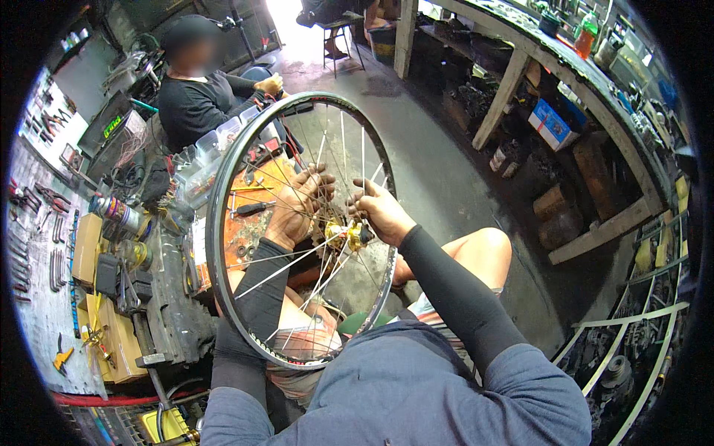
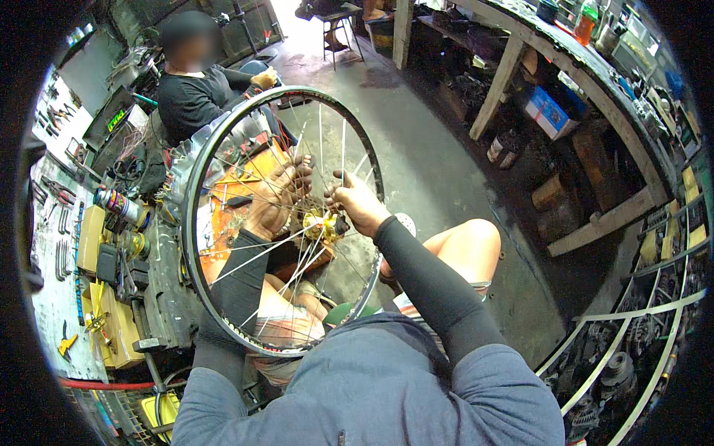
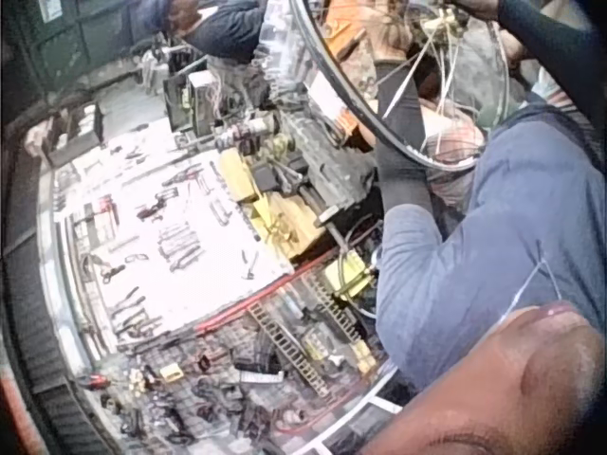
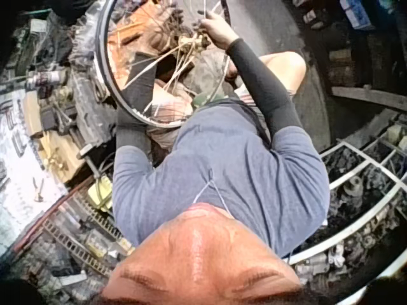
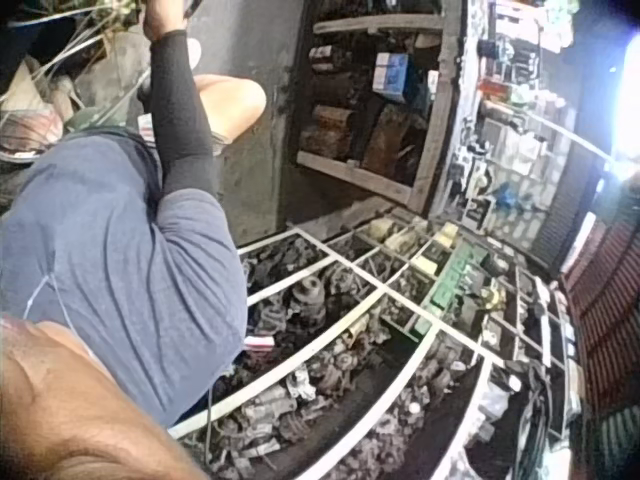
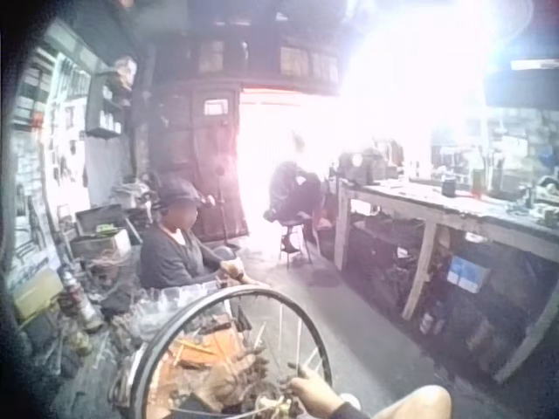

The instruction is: The person holds a bicycle wheel and adjusts the spokes and hub area by hand. They rotate the wheel to inspect alignment and continue manipulating the hub and spokes throughout the clip.

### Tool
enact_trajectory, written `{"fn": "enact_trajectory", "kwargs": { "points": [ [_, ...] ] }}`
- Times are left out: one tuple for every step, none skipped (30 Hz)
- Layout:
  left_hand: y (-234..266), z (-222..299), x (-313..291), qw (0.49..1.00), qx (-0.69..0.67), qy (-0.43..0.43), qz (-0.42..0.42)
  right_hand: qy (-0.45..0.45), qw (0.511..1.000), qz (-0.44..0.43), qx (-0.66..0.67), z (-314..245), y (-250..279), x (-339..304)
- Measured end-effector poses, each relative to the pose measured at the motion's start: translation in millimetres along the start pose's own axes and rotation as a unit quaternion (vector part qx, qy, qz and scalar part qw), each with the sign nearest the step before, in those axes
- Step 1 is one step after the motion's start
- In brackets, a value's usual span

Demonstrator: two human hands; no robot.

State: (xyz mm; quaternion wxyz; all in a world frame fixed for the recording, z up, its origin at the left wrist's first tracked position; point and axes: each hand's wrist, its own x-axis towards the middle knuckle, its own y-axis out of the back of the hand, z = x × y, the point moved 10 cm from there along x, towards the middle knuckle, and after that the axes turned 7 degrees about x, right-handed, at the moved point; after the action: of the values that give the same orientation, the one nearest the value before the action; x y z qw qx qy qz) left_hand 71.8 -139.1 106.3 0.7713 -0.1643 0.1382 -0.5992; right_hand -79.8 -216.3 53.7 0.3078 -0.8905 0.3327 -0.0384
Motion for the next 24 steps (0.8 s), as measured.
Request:
{"fn": "enact_trajectory", "kwargs": {
  "points": [
    [1, 2, -5, 0.999, 0.041, -0.01, 0.007, -0.006, 1.0, -0.002, 0.004, -5, -4, -6],
    [1, 4, -10, 0.999, 0.032, -0.001, -0.007, 0.0, 1.0, -0.014, 0.017, -12, -8, -12],
    [-2, 10, -16, 0.998, 0.058, -0.009, 0.004, 0.004, 0.999, -0.023, 0.03, -18, -6, -17],
    [-6, 14, -23, 0.996, 0.082, -0.016, 0.016, 0.006, 0.999, -0.031, 0.042, -25, -11, -24],
    [-8, 18, -30, 0.994, 0.107, -0.023, 0.019, 0.006, 0.999, -0.018, 0.037, -32, -12, -32],
    [-8, 15, -34, 0.995, 0.092, -0.021, 0.021, 0.013, 0.999, -0.024, 0.035, -38, -14, -38],
    [-3, 6, -41, 0.996, 0.082, 0.008, 0.035, 0.019, 0.999, -0.028, 0.036, -41, -14, -42],
    [0, -4, -49, 0.995, 0.072, 0.038, 0.05, 0.025, 0.998, -0.033, 0.037, -44, -14, -46],
    [-2, -8, -55, 0.996, 0.052, 0.042, 0.055, 0.026, 0.998, -0.038, 0.043, -46, -15, -52],
    [-7, -7, -63, 0.995, 0.062, 0.052, 0.052, 0.028, 0.998, -0.042, 0.048, -49, -16, -56],
    [-15, -19, -66, 0.996, 0.018, 0.083, 0.014, 0.03, 0.997, -0.046, 0.053, -53, -17, -61],
    [-21, -27, -71, 0.993, -0.024, 0.112, -0.02, 0.031, 0.996, -0.055, 0.06, -55, -21, -64],
    [-26, -36, -77, 0.986, -0.066, 0.141, -0.053, 0.035, 0.995, -0.067, 0.067, -56, -23, -66],
    [-30, -45, -83, 0.976, -0.109, 0.169, -0.087, 0.038, 0.993, -0.079, 0.073, -57, -25, -69],
    [-31, -55, -89, 0.962, -0.151, 0.195, -0.121, 0.042, 0.992, -0.092, 0.078, -59, -25, -70],
    [-7, -70, -92, 0.969, -0.098, 0.217, -0.068, 0.044, 0.991, -0.101, 0.081, -61, -30, -71],
    [4, -80, -95, 0.964, -0.121, 0.228, -0.063, 0.046, 0.989, -0.109, 0.083, -63, -36, -74],
    [0, -84, -95, 0.957, -0.147, 0.242, -0.061, 0.049, 0.989, -0.114, 0.084, -64, -37, -77],
    [-8, -85, -95, 0.95, -0.174, 0.246, -0.077, 0.051, 0.987, -0.118, 0.092, -65, -37, -79],
    [-6, -82, -94, 0.961, -0.135, 0.232, -0.072, 0.055, 0.986, -0.123, 0.096, -66, -38, -80],
    [-15, -76, -94, 0.962, -0.137, 0.228, -0.066, 0.059, 0.986, -0.125, 0.098, -67, -37, -83],
    [-26, -68, -96, 0.963, -0.14, 0.223, -0.06, 0.062, 0.985, -0.127, 0.1, -69, -36, -86],
    [-35, -63, -97, 0.966, -0.109, 0.222, -0.073, 0.062, 0.986, -0.124, 0.094, -71, -36, -90],
    [-45, -53, -101, 0.968, -0.123, 0.203, -0.077, 0.064, 0.985, -0.132, 0.094, -73, -39, -92]
  ]
}}
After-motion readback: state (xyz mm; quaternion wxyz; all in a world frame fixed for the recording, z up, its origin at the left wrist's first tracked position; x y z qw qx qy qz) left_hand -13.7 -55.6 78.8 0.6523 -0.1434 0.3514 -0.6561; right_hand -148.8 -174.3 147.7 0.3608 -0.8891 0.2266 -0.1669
